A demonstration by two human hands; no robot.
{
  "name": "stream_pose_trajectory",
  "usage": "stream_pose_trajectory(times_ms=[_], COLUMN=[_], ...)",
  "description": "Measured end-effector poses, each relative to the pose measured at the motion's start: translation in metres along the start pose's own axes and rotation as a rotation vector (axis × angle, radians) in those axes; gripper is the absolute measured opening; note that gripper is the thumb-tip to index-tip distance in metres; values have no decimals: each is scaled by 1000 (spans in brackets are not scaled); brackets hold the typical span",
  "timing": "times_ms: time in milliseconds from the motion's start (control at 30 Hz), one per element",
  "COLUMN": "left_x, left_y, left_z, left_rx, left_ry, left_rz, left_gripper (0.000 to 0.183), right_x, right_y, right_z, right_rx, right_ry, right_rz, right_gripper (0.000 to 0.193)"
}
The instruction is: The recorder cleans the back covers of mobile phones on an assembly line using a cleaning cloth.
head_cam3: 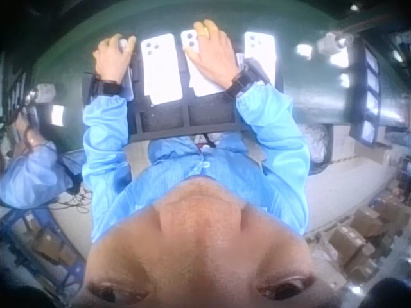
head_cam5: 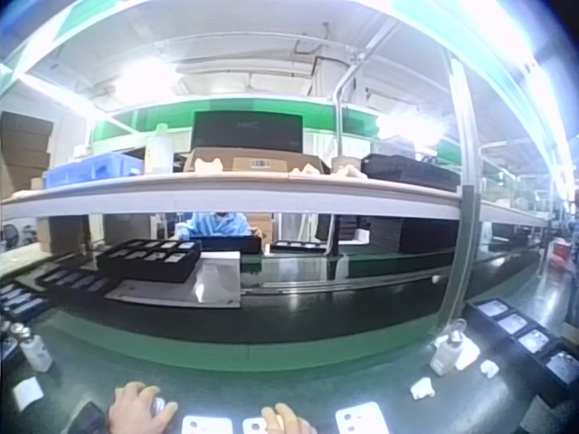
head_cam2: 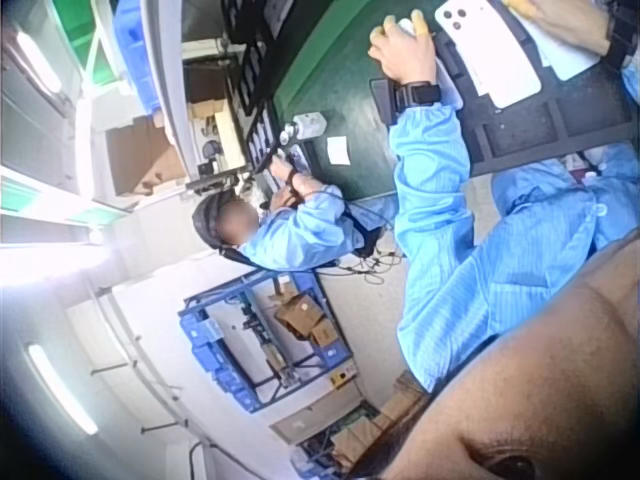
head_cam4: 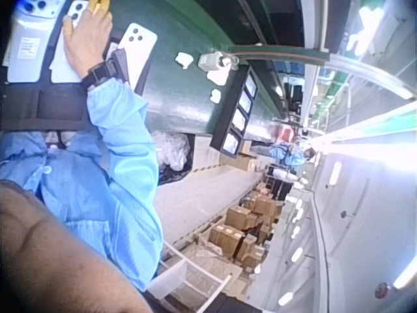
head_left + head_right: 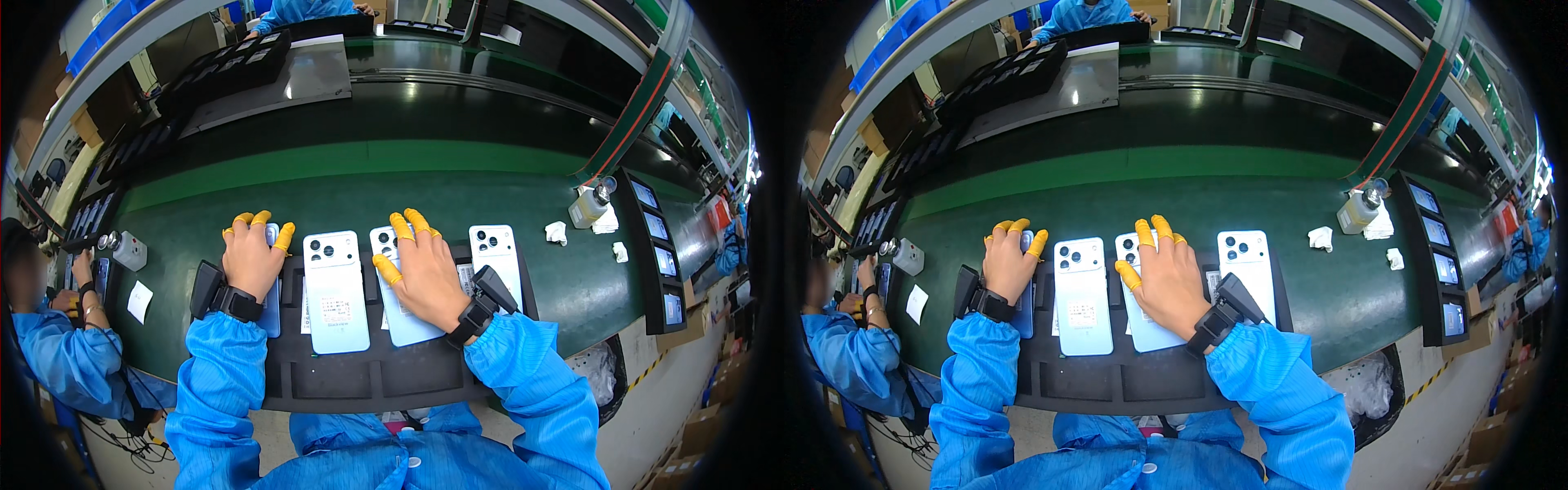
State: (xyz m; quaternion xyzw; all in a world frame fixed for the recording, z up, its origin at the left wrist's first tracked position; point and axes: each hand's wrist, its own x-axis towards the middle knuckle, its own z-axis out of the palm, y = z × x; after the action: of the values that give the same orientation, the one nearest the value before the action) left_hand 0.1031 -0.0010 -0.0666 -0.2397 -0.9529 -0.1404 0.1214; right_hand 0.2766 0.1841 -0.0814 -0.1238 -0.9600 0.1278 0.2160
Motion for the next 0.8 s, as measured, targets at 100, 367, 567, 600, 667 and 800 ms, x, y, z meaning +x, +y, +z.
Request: stream_pose_trajectory(times_ms=[100, 367, 567, 600, 667, 800], left_x=[0, -3, -2, -2, -3, -3], left_y=[-2, 1, 0, 0, 1, 3], left_z=[3, 0, 1, 1, 0, -1], left_rx=[6, -17, -8, -10, -14, -10], left_ry=[8, 34, 45, 43, 38, 16], left_rz=[9, 17, 29, 25, 21, 8], left_gripper=[51, 47, 47, 47, 47, 47], right_x=[0, -1, -1, -1, 0, 0], right_y=[1, 2, 2, 1, 1, 0], right_z=[1, 2, 3, 2, 1, 0], right_rx=[3, 8, -3, -2, -1, 2], right_ry=[5, 36, 45, 23, 1, -25], right_rz=[-7, -17, -29, -15, 0, 16], right_gripper=[54, 53, 53, 53, 54, 55])
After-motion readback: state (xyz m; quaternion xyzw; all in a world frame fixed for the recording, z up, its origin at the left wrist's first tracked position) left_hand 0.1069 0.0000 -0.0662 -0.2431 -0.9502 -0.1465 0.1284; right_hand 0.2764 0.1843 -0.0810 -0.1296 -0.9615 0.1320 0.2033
